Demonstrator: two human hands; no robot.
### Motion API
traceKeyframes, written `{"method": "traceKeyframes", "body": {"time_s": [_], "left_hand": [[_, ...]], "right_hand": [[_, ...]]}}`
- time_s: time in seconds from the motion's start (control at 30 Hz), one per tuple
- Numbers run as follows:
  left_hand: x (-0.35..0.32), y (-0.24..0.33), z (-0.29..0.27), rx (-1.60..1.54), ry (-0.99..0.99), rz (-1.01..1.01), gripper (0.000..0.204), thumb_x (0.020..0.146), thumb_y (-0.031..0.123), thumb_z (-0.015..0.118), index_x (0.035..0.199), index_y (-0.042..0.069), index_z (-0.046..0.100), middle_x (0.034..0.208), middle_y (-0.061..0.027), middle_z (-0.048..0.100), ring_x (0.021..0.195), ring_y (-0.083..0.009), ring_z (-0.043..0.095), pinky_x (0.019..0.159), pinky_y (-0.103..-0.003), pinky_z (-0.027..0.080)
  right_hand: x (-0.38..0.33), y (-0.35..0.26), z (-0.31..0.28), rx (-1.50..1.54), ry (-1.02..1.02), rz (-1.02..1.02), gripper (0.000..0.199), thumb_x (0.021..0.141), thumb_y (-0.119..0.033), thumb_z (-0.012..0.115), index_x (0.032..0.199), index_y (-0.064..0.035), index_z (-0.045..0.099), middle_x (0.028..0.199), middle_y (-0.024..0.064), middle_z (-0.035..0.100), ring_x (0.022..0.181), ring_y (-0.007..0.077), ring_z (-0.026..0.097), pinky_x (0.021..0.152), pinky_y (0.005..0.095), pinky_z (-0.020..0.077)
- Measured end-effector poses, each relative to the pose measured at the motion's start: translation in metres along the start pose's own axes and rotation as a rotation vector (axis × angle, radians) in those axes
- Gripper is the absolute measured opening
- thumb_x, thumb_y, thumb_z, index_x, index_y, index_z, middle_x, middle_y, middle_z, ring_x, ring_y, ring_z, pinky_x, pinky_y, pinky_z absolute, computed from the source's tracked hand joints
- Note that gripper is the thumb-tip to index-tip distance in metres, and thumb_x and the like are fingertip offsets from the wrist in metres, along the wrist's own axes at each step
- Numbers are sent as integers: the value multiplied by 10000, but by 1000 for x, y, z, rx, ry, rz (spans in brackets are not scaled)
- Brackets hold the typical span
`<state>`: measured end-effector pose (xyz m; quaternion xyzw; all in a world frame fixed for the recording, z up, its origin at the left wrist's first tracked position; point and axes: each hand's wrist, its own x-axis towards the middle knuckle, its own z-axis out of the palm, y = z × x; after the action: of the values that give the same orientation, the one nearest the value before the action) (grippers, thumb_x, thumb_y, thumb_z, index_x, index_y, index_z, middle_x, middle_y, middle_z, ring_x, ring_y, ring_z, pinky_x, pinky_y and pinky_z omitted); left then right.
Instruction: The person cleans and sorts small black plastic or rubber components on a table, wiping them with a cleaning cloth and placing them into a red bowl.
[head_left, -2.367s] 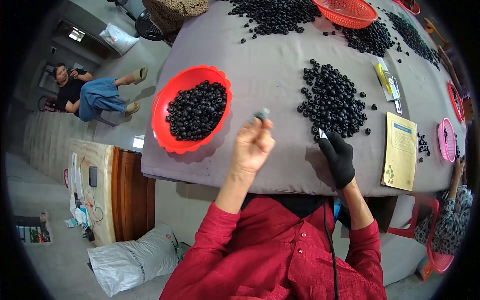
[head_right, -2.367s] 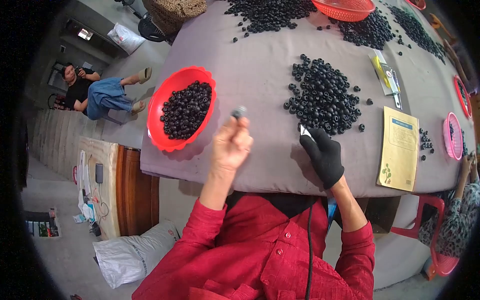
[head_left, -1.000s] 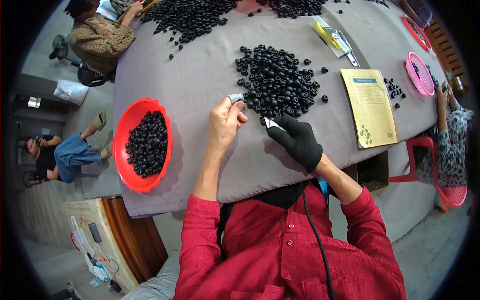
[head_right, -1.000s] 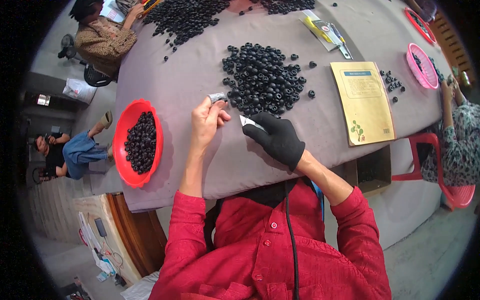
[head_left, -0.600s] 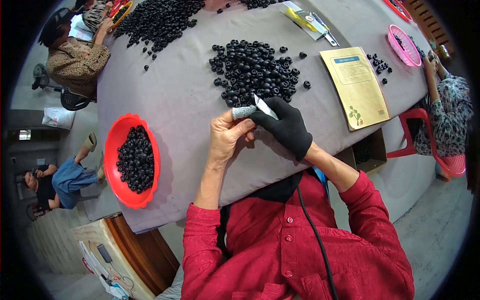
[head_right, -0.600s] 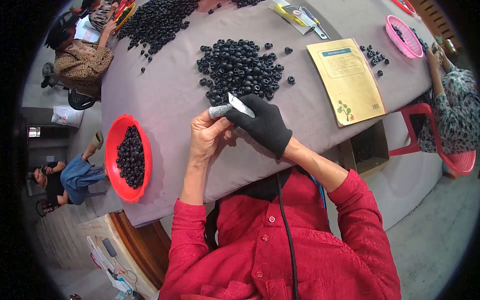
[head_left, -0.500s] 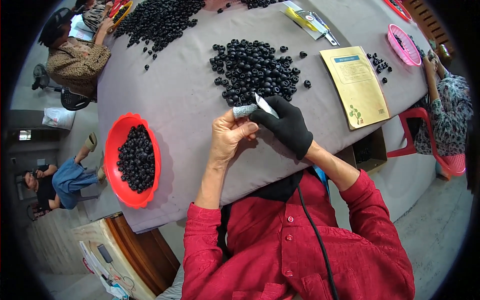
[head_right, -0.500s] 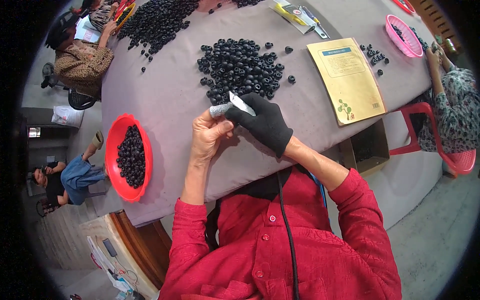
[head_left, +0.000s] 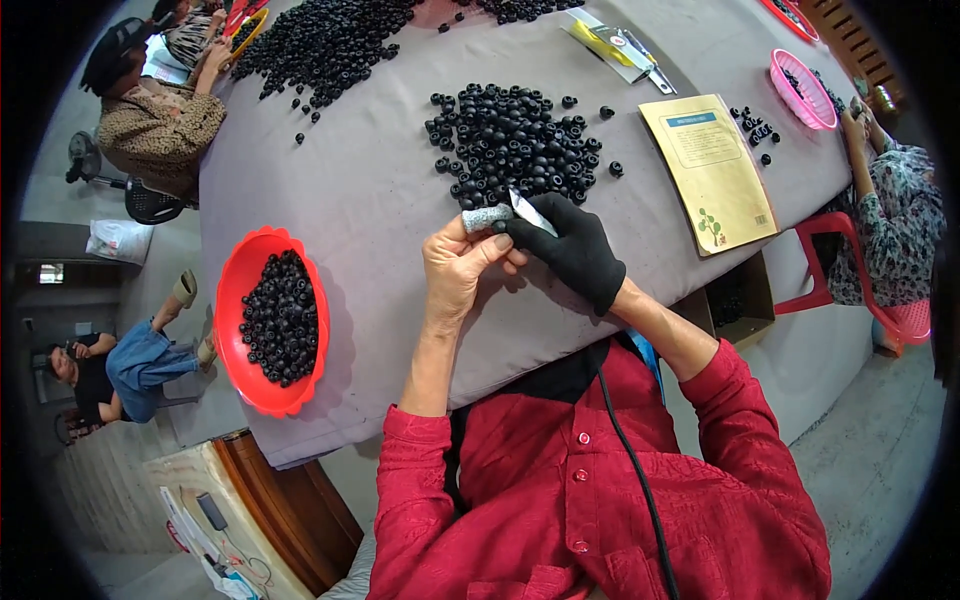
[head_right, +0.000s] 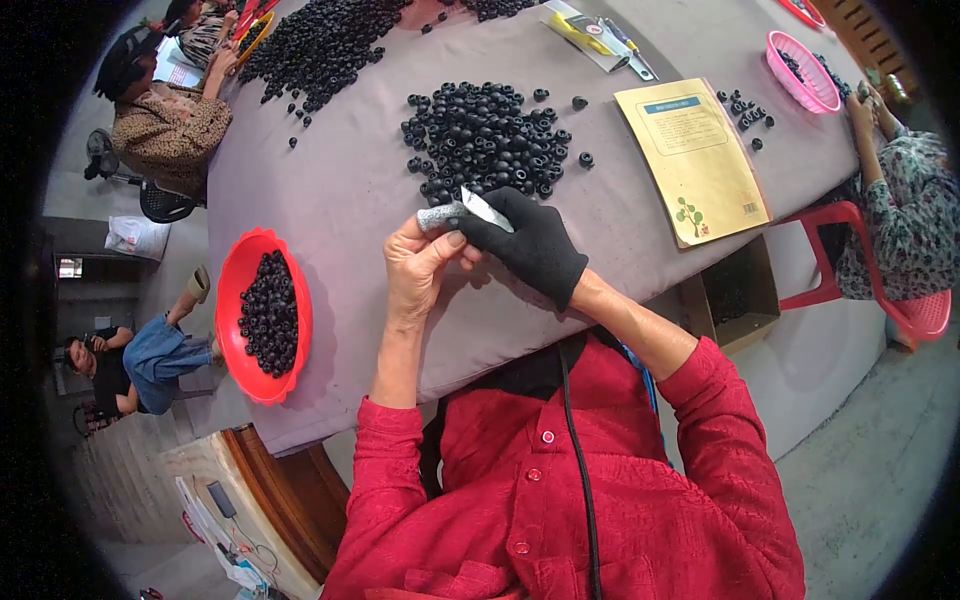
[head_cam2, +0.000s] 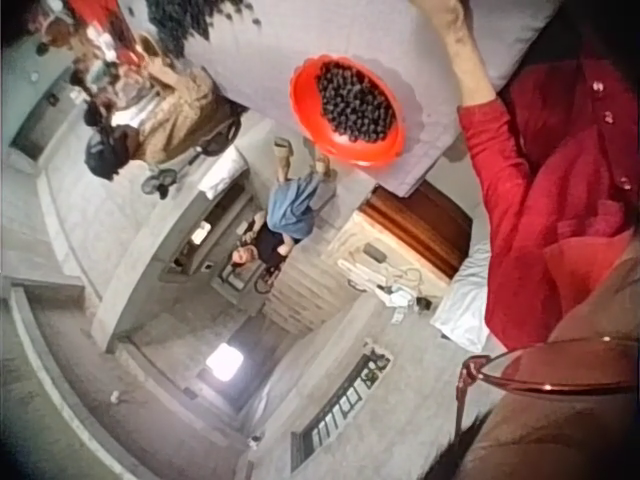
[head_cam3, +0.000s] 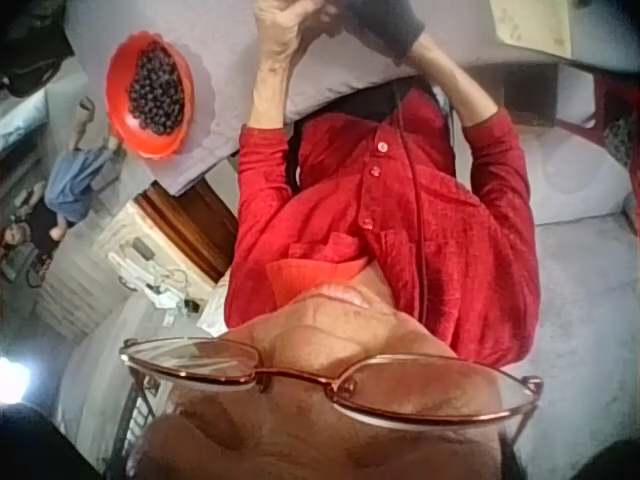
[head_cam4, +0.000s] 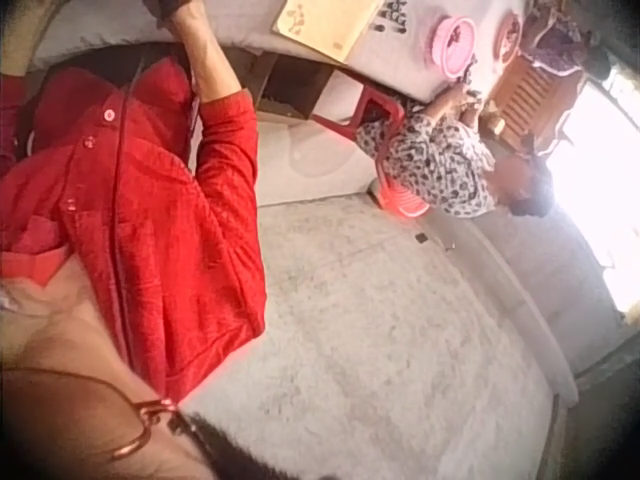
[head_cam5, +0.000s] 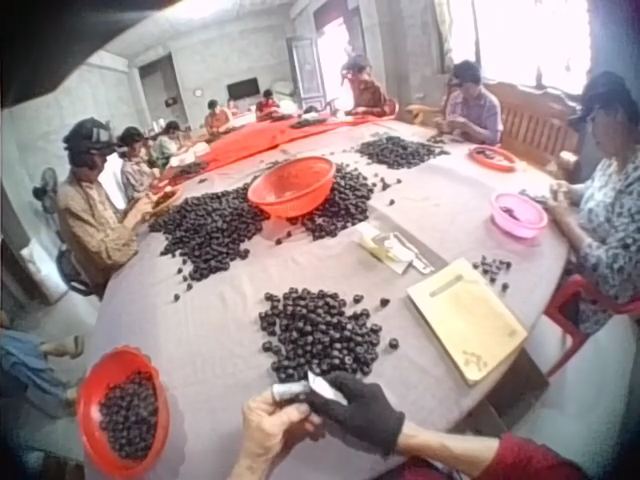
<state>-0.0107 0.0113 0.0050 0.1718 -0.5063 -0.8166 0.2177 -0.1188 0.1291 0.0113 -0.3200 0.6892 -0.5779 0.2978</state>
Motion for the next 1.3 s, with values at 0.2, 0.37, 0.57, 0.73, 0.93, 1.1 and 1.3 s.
{"method": "traceKeyframes", "body": {"time_s": [0.2,0.37,0.57,0.73,0.93,1.1,1.3], "left_hand": [[-1,0,-2,156,3,15,163,779,-27,626,939,2,636,708,-65,632,555,-97,575,464,-230,489],[-1,-3,-8,243,20,73,162,769,-17,649,929,11,648,705,-50,633,554,-81,564,467,-218,481],[-3,-1,-1,-82,-7,-118,171,800,-3,617,970,-11,632,688,-81,628,535,-101,562,449,-248,486],[-1,-10,-10,-53,17,-53,170,811,-9,597,979,-18,624,671,-82,611,532,-112,560,430,-237,477],[-2,-11,-13,-103,62,-80,162,812,-8,603,972,-9,627,715,-74,614,546,-101,546,451,-218,466],[0,-11,-19,-207,60,-51,155,803,-18,617,957,-13,625,744,-77,620,564,-99,538,506,-200,446],[1,-11,-20,-226,25,-79,167,805,-8,621,972,-7,620,750,-69,619,555,-98,525,514,-191,426]], "right_hand": [[1,14,-4,-337,-1,-489,278,828,-230,638,996,-12,602,870,76,619,787,112,572,689,269,461],[2,-1,1,-97,-24,-135,294,832,-249,630,1009,-17,594,839,89,618,758,121,586,661,279,475],[-2,-6,0,197,-76,66,298,836,-238,620,1053,-40,573,833,96,616,761,133,599,665,296,497],[2,16,-4,-256,-26,-620,278,828,-120,597,1103,-94,569,1034,119,577,864,201,598,711,316,512],[-3,12,-4,-148,-110,-436,341,839,-137,618,1145,-4,545,954,65,622,881,100,568,759,252,460],[-6,2,-6,-93,-225,-123,301,847,-129,606,1124,-18,565,881,67,625,770,116,598,694,268,479],[-8,-7,-3,82,-243,-97,317,889,-220,553,1175,-85,557,815,49,624,666,97,594,616,246,482]]}}
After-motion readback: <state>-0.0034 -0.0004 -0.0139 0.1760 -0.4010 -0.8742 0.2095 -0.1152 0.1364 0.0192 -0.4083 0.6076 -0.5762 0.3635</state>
